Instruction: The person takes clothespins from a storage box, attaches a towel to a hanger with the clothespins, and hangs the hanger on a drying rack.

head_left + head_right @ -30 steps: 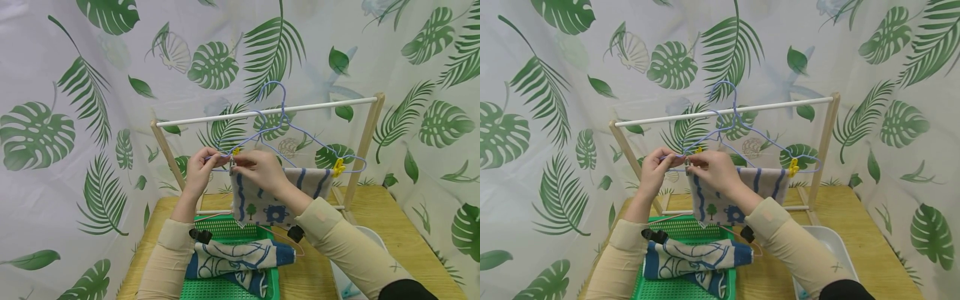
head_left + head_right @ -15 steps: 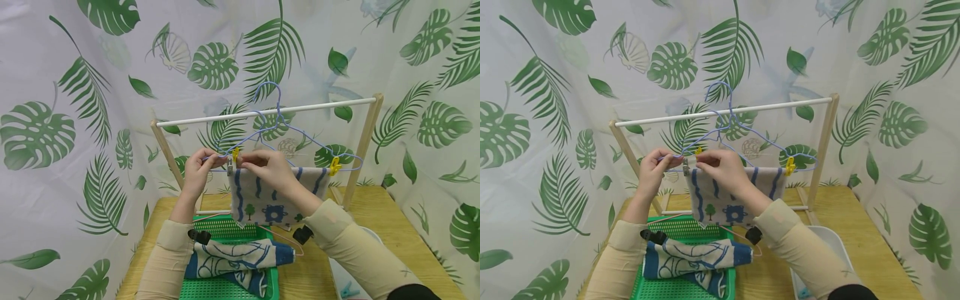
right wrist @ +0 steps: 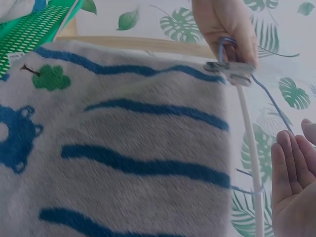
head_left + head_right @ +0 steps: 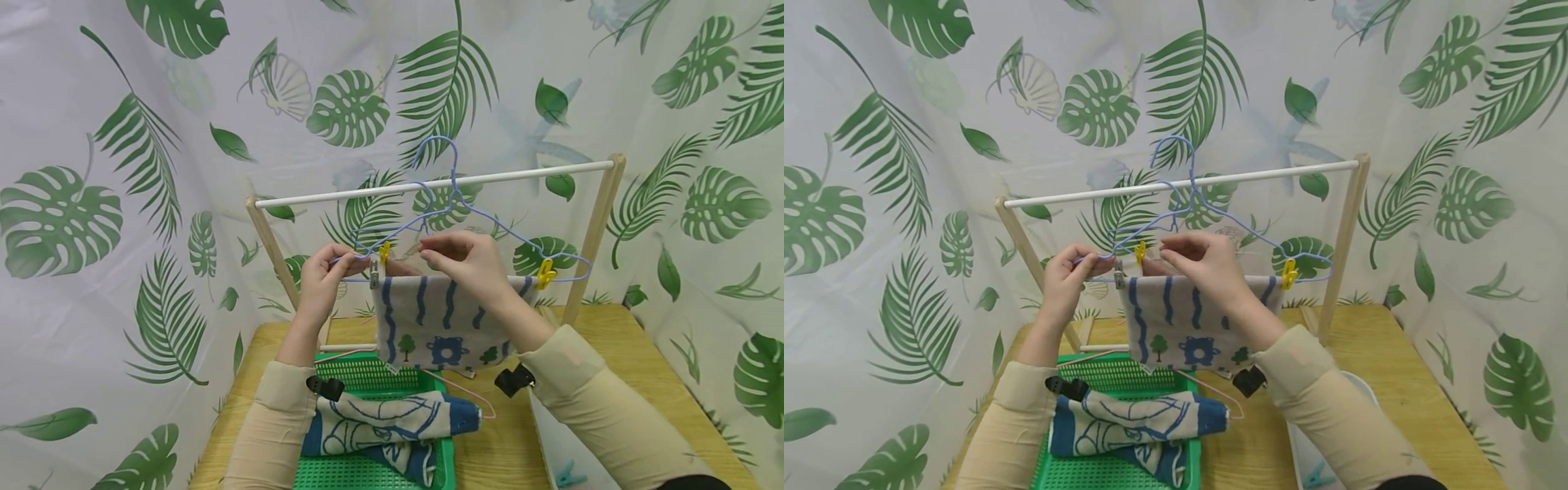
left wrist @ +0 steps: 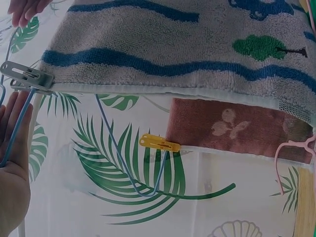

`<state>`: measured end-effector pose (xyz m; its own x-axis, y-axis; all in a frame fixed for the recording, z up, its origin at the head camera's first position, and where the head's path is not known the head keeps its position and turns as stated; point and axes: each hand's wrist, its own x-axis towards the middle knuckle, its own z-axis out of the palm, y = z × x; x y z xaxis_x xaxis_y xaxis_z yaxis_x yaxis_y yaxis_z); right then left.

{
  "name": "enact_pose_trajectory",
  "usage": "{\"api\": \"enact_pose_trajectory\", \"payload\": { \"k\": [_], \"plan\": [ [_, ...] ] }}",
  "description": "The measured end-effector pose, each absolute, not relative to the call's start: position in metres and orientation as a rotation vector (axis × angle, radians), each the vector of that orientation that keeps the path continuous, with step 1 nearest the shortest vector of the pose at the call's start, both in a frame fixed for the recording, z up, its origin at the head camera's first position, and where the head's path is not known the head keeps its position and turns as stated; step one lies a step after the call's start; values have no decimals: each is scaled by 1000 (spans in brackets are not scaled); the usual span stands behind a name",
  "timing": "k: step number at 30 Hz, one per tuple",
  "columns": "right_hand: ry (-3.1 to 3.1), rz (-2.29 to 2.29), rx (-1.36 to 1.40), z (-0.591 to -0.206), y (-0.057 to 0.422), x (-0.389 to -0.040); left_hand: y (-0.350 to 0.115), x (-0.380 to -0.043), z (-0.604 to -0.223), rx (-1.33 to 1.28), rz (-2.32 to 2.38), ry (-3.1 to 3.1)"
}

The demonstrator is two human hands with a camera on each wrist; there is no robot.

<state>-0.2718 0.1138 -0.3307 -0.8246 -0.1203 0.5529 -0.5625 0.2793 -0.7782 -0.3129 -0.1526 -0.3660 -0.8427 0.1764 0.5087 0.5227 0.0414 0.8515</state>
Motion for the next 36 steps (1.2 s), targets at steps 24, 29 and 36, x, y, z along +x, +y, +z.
{"api": "enact_pose_trajectory", "payload": {
  "k": [24,29,36],
  "plan": [
    [-1933,1660,499,-296,178,-267,-160,-313,-364,-653,-1877,-2058],
    [-1917,1677,463,-300,196,-271,-161,-312,-364,-649,-1884,-2068],
    [-1978,1663,369,-309,217,-271,-161,-311,-364,-661,-1898,-2048]
  ]
}}
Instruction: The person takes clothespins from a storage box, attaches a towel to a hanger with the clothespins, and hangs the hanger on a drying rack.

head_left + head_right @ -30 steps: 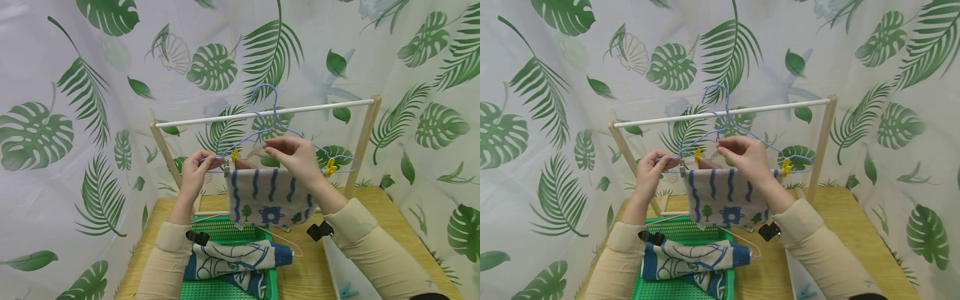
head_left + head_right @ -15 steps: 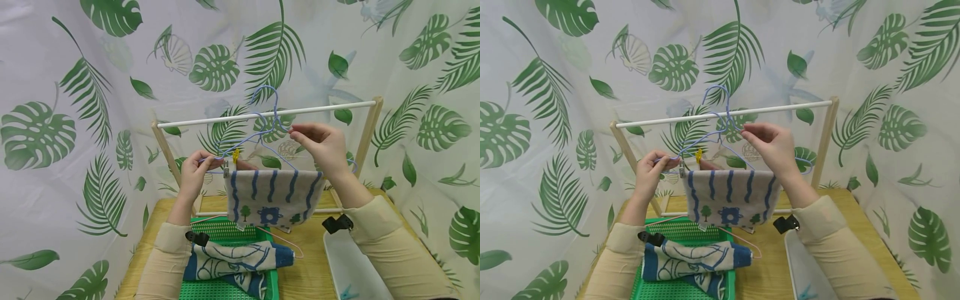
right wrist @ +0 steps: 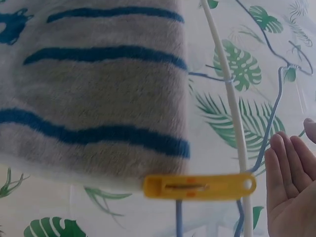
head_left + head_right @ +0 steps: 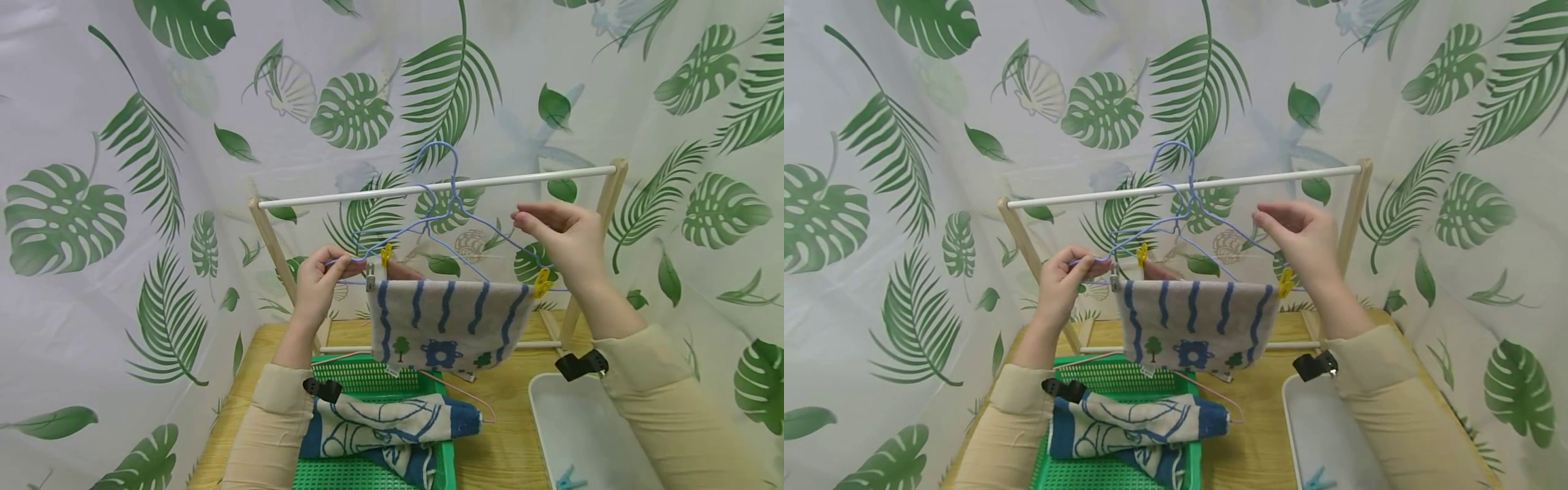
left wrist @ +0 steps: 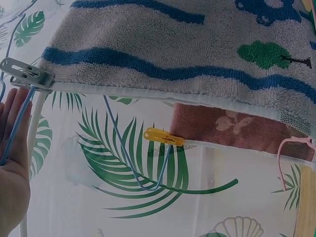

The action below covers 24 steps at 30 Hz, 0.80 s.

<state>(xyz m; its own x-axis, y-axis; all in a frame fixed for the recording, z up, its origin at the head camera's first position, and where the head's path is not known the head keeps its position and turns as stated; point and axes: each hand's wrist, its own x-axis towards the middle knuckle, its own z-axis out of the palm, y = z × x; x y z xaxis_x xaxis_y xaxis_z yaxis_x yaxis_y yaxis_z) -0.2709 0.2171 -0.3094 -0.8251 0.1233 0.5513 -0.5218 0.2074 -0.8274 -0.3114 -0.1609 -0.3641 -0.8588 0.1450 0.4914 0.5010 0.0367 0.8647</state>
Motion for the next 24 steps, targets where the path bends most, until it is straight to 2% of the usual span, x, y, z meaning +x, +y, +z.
{"api": "enact_pose_trajectory", "payload": {
  "k": [14,24],
  "plan": [
    [-2242,1512,169,-332,255,-266,-162,-310,-364,-662,-1969,-1986],
    [-2419,1465,263,-349,274,-259,-162,-311,-364,-640,-1985,-1954]
  ]
}}
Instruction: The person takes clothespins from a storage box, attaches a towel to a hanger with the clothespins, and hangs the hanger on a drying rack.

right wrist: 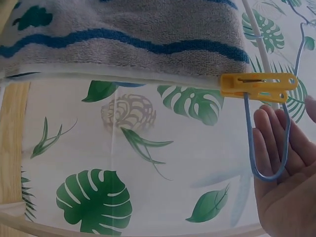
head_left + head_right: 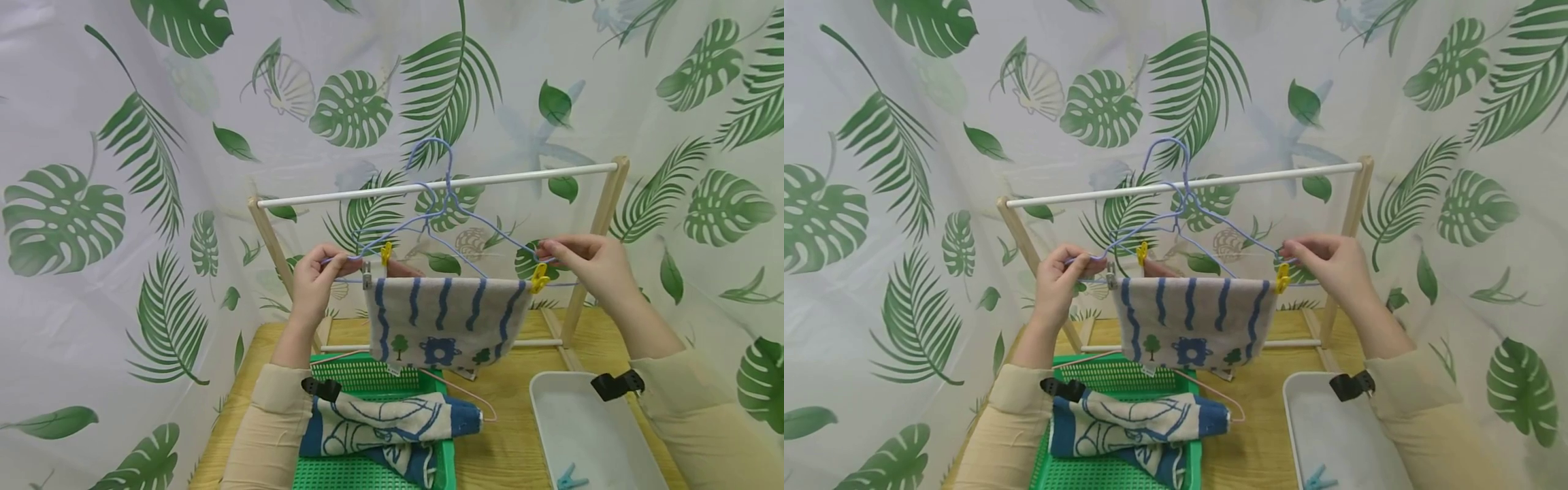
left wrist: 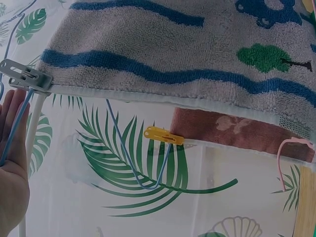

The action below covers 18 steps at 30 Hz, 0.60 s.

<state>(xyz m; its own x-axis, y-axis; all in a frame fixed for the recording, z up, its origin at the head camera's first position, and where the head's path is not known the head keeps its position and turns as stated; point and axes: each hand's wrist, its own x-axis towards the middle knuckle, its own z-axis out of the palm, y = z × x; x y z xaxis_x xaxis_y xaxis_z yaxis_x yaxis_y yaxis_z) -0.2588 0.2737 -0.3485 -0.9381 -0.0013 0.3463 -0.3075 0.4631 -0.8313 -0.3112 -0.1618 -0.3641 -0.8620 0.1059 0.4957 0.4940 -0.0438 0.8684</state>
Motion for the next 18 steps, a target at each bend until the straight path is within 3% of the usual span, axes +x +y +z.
{"api": "enact_pose_trajectory", "payload": {
  "k": [18],
  "plan": [
    [-2579,1296,410,-358,284,-252,-156,-314,-364,-646,-1971,-2025]
  ]
}}
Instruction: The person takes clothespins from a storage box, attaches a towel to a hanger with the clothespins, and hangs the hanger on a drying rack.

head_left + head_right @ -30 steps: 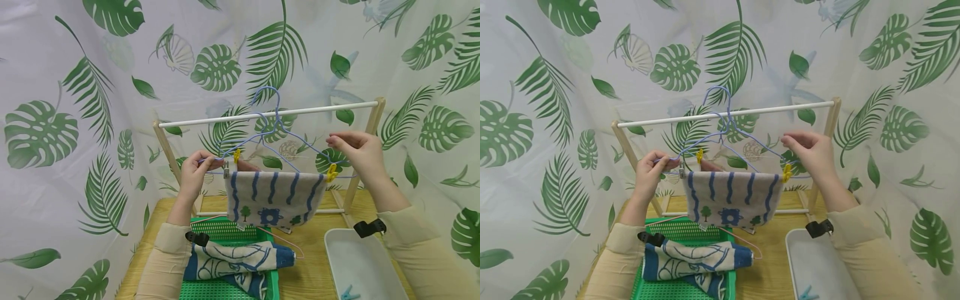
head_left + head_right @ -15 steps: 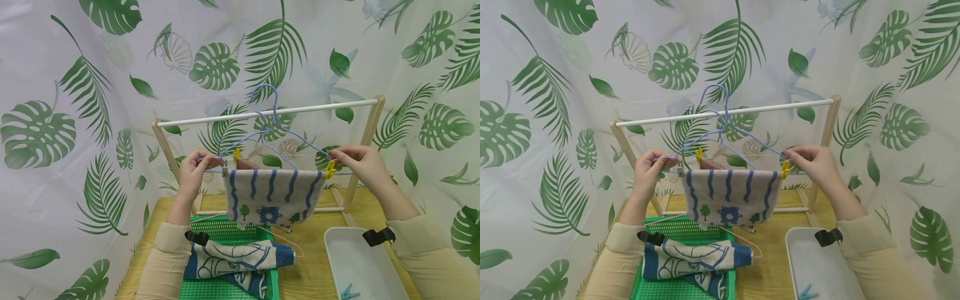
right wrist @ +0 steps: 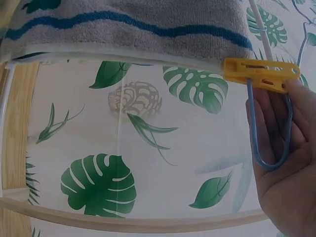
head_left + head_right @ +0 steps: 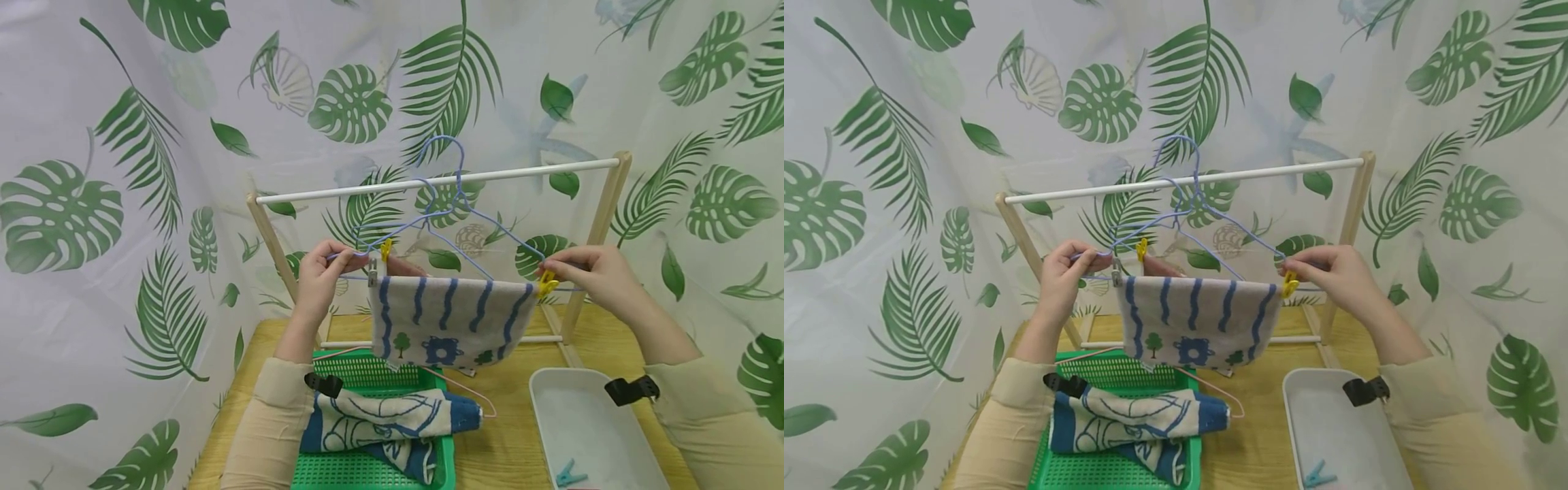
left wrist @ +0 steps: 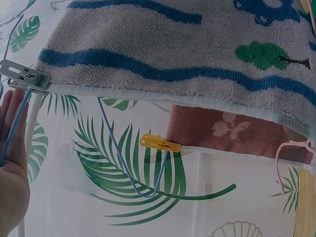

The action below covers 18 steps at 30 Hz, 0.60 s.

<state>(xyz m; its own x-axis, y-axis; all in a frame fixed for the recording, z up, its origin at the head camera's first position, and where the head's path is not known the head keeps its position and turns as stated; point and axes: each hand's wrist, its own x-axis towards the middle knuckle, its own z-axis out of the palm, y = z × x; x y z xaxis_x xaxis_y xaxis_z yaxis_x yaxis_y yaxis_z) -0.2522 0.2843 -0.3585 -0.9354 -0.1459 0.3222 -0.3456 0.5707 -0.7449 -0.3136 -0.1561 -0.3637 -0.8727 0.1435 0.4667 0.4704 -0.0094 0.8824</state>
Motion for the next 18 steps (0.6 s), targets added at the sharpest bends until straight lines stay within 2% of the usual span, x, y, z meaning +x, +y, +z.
{"api": "enact_pose_trajectory", "payload": {
  "k": [18],
  "plan": [
    [-2367,1327,273,-344,298,-234,-134,-323,-361,-742,-2034,-2052]
  ]
}}
